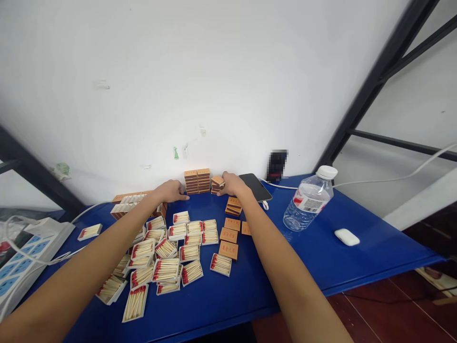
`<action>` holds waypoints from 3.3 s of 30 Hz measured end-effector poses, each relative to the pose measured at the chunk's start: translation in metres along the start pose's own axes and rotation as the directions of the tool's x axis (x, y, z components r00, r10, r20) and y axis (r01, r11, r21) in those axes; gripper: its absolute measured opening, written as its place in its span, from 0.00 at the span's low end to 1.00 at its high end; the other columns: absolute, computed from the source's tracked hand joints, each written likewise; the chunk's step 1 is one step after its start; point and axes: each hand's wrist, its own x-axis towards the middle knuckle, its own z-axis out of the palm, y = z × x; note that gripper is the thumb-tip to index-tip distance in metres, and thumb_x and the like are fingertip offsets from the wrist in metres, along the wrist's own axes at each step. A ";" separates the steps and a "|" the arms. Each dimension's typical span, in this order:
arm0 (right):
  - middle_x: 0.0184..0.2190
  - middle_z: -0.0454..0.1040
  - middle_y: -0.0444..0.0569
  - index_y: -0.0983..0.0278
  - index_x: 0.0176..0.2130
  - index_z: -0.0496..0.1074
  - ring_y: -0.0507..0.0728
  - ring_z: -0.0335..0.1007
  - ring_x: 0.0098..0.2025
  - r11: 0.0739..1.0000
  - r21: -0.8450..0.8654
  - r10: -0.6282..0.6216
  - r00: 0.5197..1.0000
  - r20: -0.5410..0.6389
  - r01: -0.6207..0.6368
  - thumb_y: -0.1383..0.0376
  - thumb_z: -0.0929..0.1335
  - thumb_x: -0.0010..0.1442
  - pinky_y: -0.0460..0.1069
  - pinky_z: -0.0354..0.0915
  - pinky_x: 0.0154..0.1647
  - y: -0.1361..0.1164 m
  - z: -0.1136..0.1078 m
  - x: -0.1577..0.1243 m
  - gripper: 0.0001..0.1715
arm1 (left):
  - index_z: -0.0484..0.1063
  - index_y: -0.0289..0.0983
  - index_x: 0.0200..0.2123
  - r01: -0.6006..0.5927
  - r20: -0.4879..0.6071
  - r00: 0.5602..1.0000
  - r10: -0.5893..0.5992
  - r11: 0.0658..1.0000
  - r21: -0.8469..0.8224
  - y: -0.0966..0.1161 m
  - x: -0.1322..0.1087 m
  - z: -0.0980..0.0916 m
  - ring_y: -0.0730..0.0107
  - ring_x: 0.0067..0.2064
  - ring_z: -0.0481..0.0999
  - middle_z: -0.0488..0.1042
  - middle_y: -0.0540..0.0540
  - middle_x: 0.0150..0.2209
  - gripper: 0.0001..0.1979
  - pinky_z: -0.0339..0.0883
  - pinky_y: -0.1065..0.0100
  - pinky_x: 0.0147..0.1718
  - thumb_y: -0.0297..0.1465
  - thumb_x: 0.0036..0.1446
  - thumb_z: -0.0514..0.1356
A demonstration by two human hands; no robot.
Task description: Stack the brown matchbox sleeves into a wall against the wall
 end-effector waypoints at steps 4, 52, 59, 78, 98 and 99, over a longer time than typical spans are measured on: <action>0.53 0.77 0.63 0.68 0.55 0.67 0.68 0.75 0.54 0.995 -0.062 0.078 0.997 0.008 -0.078 0.52 0.82 0.48 0.51 0.66 0.43 -0.001 -0.003 -0.007 0.43 | 0.80 0.38 0.31 0.001 -0.010 1.000 -0.001 1.000 -0.020 0.000 0.003 0.003 0.61 0.37 0.80 0.83 0.42 0.35 0.20 0.65 0.66 0.33 0.50 0.54 0.65; 0.36 0.82 0.60 0.66 0.34 0.79 0.61 0.77 0.35 0.992 0.030 0.125 0.992 -0.022 -0.124 0.36 0.69 0.61 0.49 0.57 0.28 -0.008 0.003 0.007 0.36 | 0.80 0.36 0.39 0.065 -0.122 0.990 -0.072 0.996 -0.057 0.009 0.009 0.003 0.49 0.42 0.82 0.83 0.34 0.40 0.39 0.70 0.61 0.37 0.65 0.58 0.49; 0.41 0.81 0.63 0.67 0.44 0.78 0.63 0.78 0.40 0.988 0.036 0.150 0.984 -0.096 -0.148 0.34 0.67 0.61 0.49 0.60 0.32 -0.013 0.008 0.008 0.39 | 0.79 0.35 0.41 0.099 -0.191 0.975 -0.112 0.992 -0.074 0.014 0.008 0.000 0.46 0.43 0.82 0.82 0.32 0.40 0.44 0.71 0.59 0.37 0.68 0.57 0.45; 0.36 0.81 0.57 0.64 0.36 0.77 0.60 0.76 0.37 0.999 -0.001 0.048 0.991 -0.125 -0.048 0.38 0.67 0.64 0.49 0.59 0.32 -0.010 0.001 0.006 0.33 | 0.80 0.33 0.41 0.210 -0.224 0.950 -0.218 0.976 -0.060 0.030 0.009 -0.002 0.44 0.46 0.82 0.81 0.28 0.45 0.44 0.73 0.59 0.41 0.66 0.59 0.44; 0.51 0.80 0.66 0.68 0.51 0.76 0.66 0.78 0.51 0.991 -0.063 0.115 0.991 -0.076 -0.119 0.36 0.68 0.62 0.50 0.66 0.43 -0.021 0.009 0.000 0.40 | 0.79 0.37 0.50 0.213 -0.216 0.950 -0.224 0.974 -0.074 0.026 0.012 0.008 0.43 0.50 0.81 0.82 0.31 0.48 0.45 0.73 0.59 0.44 0.68 0.56 0.46; 0.51 0.80 0.66 0.68 0.51 0.76 0.66 0.78 0.51 0.991 -0.059 0.119 0.990 -0.073 -0.123 0.36 0.68 0.62 0.50 0.66 0.44 -0.021 0.009 0.000 0.40 | 0.79 0.37 0.50 0.208 -0.217 0.951 -0.219 0.975 -0.074 0.026 0.013 0.008 0.43 0.50 0.81 0.82 0.31 0.48 0.45 0.73 0.58 0.44 0.68 0.56 0.46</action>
